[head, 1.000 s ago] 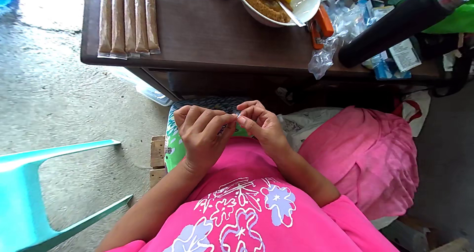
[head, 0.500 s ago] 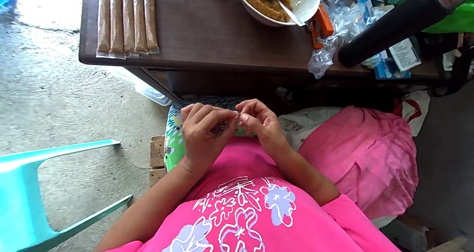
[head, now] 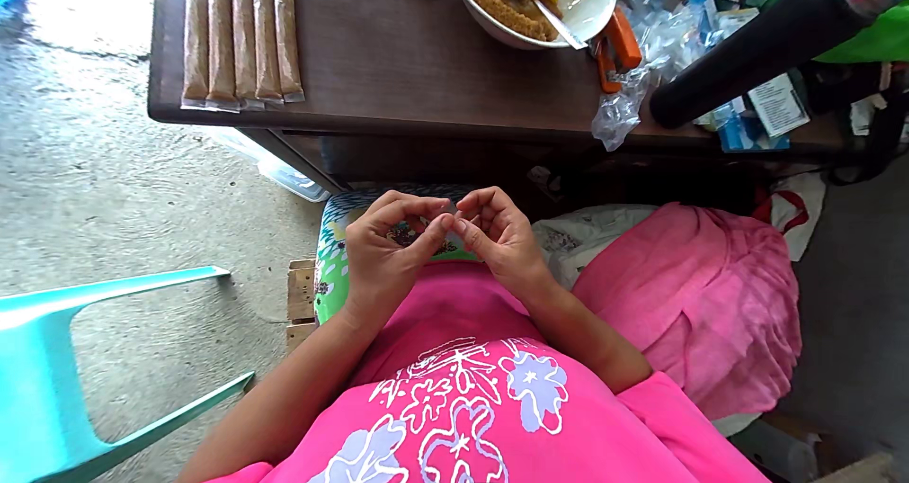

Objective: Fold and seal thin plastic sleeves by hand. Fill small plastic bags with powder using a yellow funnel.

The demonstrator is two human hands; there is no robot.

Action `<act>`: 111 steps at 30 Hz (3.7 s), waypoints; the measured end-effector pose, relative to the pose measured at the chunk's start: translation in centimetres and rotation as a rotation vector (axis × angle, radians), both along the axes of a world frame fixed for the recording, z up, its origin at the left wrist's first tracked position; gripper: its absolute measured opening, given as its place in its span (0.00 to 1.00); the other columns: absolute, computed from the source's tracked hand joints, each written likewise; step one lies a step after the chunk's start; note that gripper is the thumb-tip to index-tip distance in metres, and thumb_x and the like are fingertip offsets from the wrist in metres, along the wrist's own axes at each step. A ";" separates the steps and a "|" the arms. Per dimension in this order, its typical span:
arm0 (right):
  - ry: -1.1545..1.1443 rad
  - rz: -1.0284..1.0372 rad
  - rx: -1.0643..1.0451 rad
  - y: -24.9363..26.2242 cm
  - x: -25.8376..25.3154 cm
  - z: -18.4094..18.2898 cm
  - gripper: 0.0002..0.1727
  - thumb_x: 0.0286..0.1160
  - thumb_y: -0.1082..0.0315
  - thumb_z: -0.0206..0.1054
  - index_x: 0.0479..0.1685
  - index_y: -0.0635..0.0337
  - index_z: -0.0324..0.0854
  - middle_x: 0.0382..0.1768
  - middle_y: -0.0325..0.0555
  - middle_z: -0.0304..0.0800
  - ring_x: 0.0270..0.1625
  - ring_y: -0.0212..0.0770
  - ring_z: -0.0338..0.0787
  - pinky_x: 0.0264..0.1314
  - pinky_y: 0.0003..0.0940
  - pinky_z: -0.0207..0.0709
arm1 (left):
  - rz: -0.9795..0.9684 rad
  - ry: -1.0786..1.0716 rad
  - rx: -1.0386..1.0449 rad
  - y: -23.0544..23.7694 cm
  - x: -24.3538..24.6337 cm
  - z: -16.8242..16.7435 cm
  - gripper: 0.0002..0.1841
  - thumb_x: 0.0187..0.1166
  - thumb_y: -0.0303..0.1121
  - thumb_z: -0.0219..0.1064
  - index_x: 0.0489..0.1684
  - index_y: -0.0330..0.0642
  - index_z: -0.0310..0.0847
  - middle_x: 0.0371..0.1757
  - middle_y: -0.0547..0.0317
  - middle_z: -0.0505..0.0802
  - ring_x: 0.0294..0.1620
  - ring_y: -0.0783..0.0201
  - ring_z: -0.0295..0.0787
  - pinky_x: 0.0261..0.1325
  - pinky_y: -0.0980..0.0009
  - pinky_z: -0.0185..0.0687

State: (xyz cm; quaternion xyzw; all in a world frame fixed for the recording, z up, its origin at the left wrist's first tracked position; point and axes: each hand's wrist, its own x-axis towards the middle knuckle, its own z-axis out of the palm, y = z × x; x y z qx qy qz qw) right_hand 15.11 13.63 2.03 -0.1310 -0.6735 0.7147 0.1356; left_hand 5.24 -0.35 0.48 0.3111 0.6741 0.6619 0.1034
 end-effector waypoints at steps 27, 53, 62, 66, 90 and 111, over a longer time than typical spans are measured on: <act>0.031 -0.130 0.012 0.3 0.5 -0.3 0.06 0.75 0.77 0.71 0.48 0.65 0.87 0.34 0.39 0.90 0.29 0.23 0.84 0.30 0.17 0.80 | -0.163 -0.074 0.142 0.5 0.5 -1.1 0.13 0.84 0.37 0.68 0.62 0.45 0.84 0.56 0.72 0.90 0.54 0.75 0.88 0.60 0.76 0.85; -0.431 -0.665 1.418 17.0 0.9 -1.3 0.19 0.80 0.55 0.70 0.41 0.65 0.93 0.58 0.62 0.89 0.62 0.64 0.86 0.64 0.64 0.74 | -0.161 -0.261 0.157 1.2 -0.1 -2.2 0.03 0.77 0.31 0.73 0.42 0.46 0.90 0.40 0.71 0.96 0.41 0.75 0.92 0.49 0.78 0.89; -0.526 -0.634 1.205 18.0 -0.2 -1.2 0.14 0.81 0.79 0.61 0.58 0.73 0.88 0.56 0.72 0.83 0.60 0.69 0.86 0.64 0.62 0.79 | -0.159 -0.287 0.151 1.6 -0.4 -2.0 0.02 0.76 0.30 0.73 0.40 0.46 0.90 0.39 0.72 0.95 0.41 0.75 0.92 0.49 0.79 0.88; -0.687 -0.586 1.235 17.4 -0.5 -0.6 0.19 0.81 0.79 0.60 0.69 0.69 0.82 0.61 0.71 0.79 0.57 0.69 0.86 0.57 0.67 0.79 | -0.160 -0.308 0.164 1.6 -0.6 -2.1 0.03 0.76 0.29 0.73 0.41 0.46 0.90 0.39 0.72 0.95 0.40 0.76 0.92 0.48 0.79 0.88; 0.178 -0.643 0.250 12.7 5.1 4.3 0.14 0.84 0.69 0.60 0.58 0.58 0.89 0.70 0.37 0.85 0.67 0.32 0.86 0.64 0.31 0.83 | -0.171 -0.305 0.199 0.9 -0.2 -2.1 0.03 0.78 0.30 0.72 0.42 0.45 0.89 0.39 0.71 0.95 0.41 0.75 0.92 0.49 0.77 0.89; 0.211 -0.160 0.075 5.2 0.6 2.5 0.08 0.83 0.64 0.67 0.41 0.50 0.92 0.55 0.31 0.91 0.52 0.25 0.88 0.55 0.22 0.84 | -0.149 -0.071 0.164 0.1 0.6 -2.0 0.04 0.79 0.33 0.72 0.42 0.44 0.90 0.41 0.70 0.94 0.45 0.77 0.90 0.53 0.78 0.87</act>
